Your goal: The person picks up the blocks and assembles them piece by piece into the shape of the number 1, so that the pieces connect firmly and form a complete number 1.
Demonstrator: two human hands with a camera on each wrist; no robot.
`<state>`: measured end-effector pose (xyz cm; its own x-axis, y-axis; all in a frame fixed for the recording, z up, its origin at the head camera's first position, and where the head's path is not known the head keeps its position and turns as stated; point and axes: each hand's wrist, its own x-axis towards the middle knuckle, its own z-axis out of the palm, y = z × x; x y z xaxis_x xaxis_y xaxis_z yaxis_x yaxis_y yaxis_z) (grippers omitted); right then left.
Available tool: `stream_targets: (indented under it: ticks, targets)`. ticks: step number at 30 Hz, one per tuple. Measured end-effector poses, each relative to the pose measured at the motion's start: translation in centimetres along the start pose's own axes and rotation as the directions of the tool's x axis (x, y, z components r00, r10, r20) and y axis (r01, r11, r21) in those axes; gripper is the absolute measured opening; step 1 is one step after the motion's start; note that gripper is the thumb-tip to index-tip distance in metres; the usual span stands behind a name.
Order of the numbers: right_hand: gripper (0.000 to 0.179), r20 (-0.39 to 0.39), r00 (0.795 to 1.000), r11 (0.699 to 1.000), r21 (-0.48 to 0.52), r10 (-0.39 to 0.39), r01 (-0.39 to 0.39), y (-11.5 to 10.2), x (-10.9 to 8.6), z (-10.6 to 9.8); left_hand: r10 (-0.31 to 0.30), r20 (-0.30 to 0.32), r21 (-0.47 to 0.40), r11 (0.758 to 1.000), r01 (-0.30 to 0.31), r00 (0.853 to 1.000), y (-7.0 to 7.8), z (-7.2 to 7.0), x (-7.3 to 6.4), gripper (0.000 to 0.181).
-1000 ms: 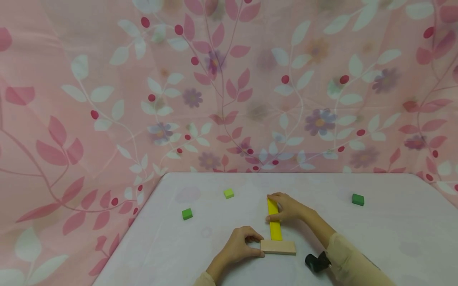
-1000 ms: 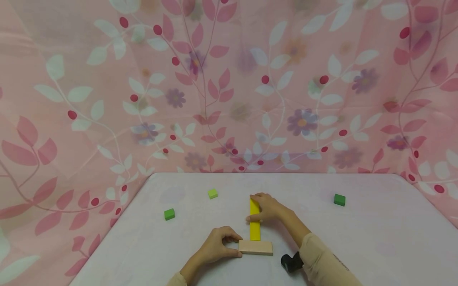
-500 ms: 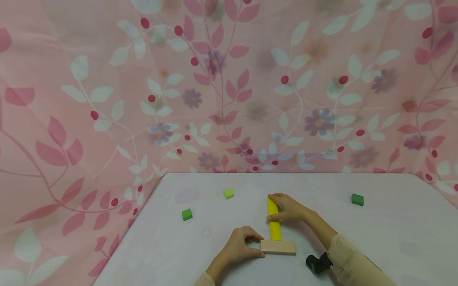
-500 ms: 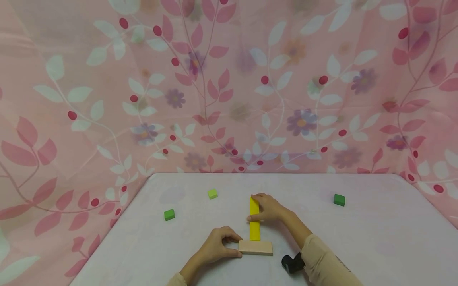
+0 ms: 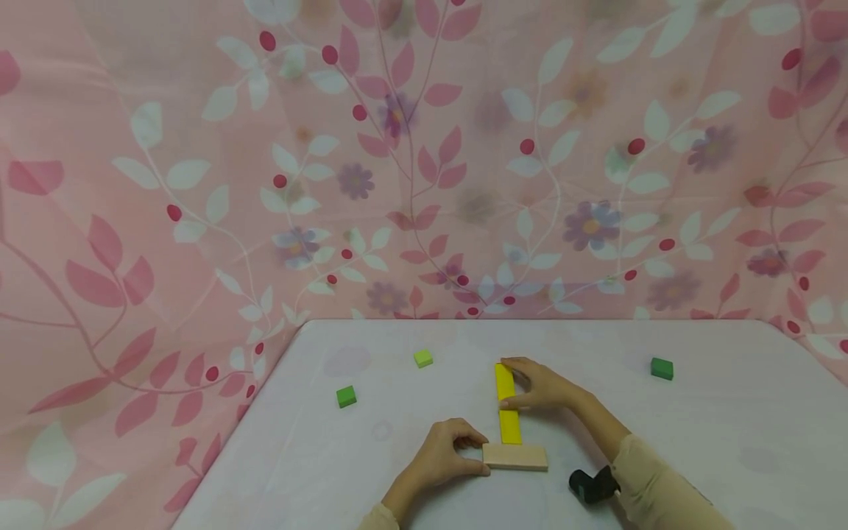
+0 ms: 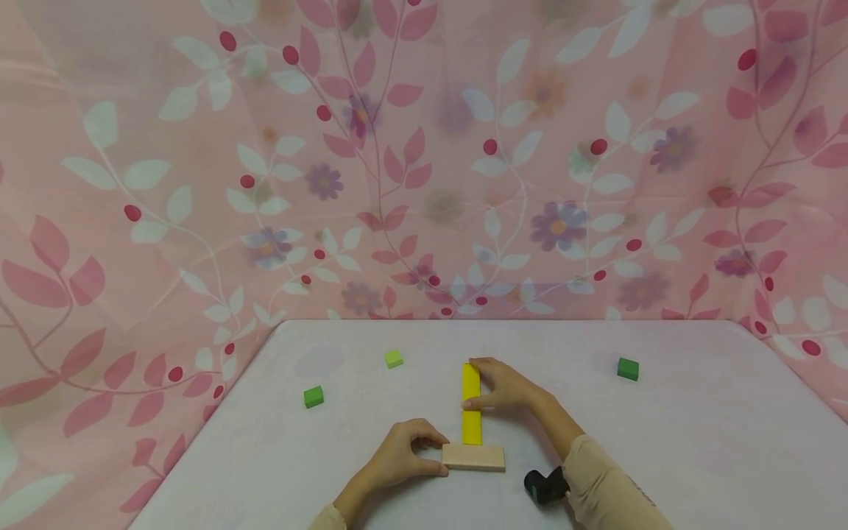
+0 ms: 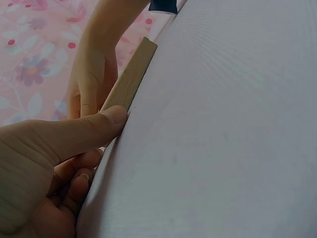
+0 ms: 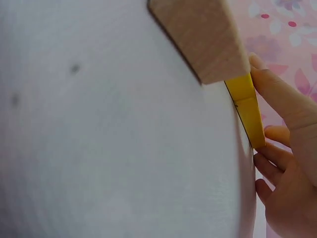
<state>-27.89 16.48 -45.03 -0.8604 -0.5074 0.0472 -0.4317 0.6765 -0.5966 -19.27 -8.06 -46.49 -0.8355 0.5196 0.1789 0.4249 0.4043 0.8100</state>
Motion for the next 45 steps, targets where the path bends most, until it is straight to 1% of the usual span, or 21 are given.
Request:
stream_targets:
  ticks: [6,14,17,24,29,38,45]
  targets:
    - [0.083,-0.001,1.000,0.994,0.104,0.022,-0.022,0.5,-0.3,-0.5,0.008,0.000,-0.014,1.000,-0.008,1.000,-0.1,0.0,0.0,0.030]
    - [0.080,-0.013,1.000,0.987,0.157,-0.014,0.016,1.4,-0.3,-0.7,0.007,0.000,-0.015,1.000,-0.007,1.000,-0.2,0.1,0.0,0.032]
    - [0.079,-0.020,1.000,0.988,0.156,-0.007,0.010,1.7,-0.6,-0.8,0.012,0.002,-0.018,1.000,-0.012,1.000,-0.2,0.1,0.0,0.032]
    - [0.067,-0.034,0.999,0.986,0.166,0.009,-0.003,2.1,-1.7,-1.3,0.013,-0.002,-0.023,1.000,-0.013,1.000,-0.2,0.2,-0.2,0.033]
    - [0.062,-0.069,0.997,0.983,0.181,0.046,-0.033,2.4,-2.5,-1.9,0.010,-0.004,-0.020,1.000,-0.010,1.000,-0.1,0.2,-0.2,0.033]
    - [0.061,-0.112,0.992,0.980,0.195,0.059,-0.037,3.0,-3.9,-2.6,0.011,0.000,-0.020,1.000,-0.011,1.000,0.0,0.1,-0.2,0.033]
    - [0.064,-0.094,0.994,0.988,0.151,0.053,-0.038,2.6,-4.6,-3.9,0.013,0.002,-0.013,1.000,-0.013,1.000,-0.1,0.0,0.0,0.033]
